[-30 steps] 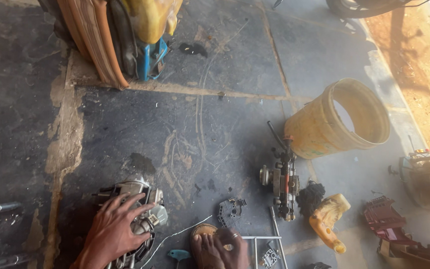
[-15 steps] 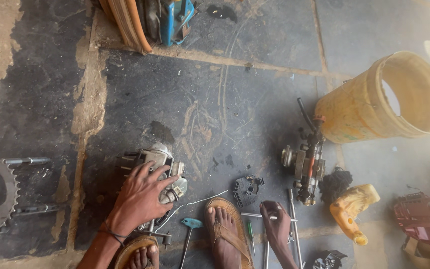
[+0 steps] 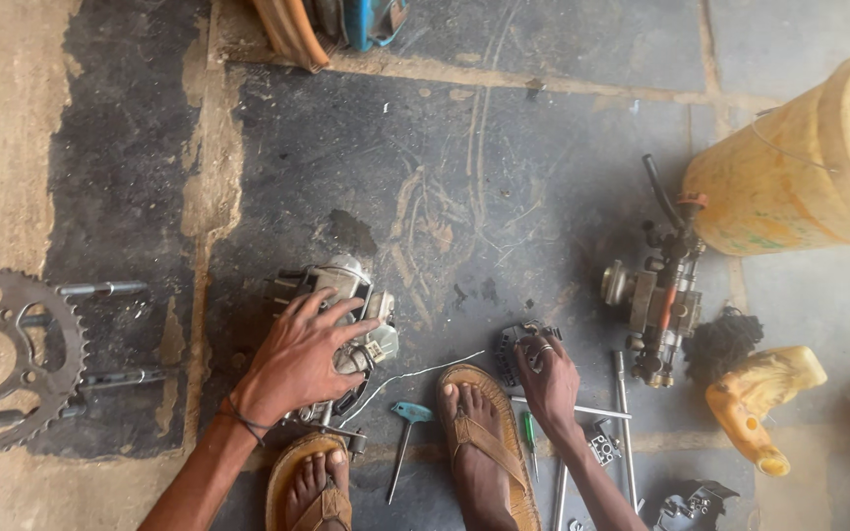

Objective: The person disassembles a small engine part using a screwdriver, removing screws and separating components on the floor.

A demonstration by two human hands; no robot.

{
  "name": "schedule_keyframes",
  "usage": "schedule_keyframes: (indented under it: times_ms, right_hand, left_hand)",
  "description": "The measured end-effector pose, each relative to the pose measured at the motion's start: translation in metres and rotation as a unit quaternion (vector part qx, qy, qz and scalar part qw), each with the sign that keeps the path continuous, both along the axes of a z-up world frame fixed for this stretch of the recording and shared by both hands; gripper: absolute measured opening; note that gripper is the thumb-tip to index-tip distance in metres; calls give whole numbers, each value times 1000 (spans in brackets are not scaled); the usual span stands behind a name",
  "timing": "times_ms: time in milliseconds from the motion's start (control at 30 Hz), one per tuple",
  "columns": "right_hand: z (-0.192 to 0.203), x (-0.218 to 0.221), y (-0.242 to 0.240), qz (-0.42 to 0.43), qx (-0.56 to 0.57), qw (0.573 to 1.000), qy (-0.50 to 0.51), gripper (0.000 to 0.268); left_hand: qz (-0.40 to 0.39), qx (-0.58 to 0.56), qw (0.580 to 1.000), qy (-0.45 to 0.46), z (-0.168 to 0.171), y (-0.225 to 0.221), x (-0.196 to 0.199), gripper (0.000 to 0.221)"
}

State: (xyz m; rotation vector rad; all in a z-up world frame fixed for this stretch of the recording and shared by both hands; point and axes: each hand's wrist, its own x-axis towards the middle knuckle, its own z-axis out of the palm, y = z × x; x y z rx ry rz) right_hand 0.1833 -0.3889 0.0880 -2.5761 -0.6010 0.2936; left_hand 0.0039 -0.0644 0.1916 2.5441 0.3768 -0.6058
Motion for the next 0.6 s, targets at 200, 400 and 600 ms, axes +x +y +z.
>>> schedule_keyframes:
  times_ms: [200, 400, 600]
  right_hand:
    - [10, 0, -1, 33, 27, 995, -85, 30]
    - [32, -45, 1, 77, 3, 997, 31, 31]
    - [-5, -86, 23, 368, -39, 928, 45, 50]
  left_hand:
    - [-30, -8, 1000, 6, 3, 5, 3, 80]
    - [-38, -29, 998, -43, 3, 12, -1, 77]
    - [-99, -36, 993, -46, 2, 23, 1, 73]
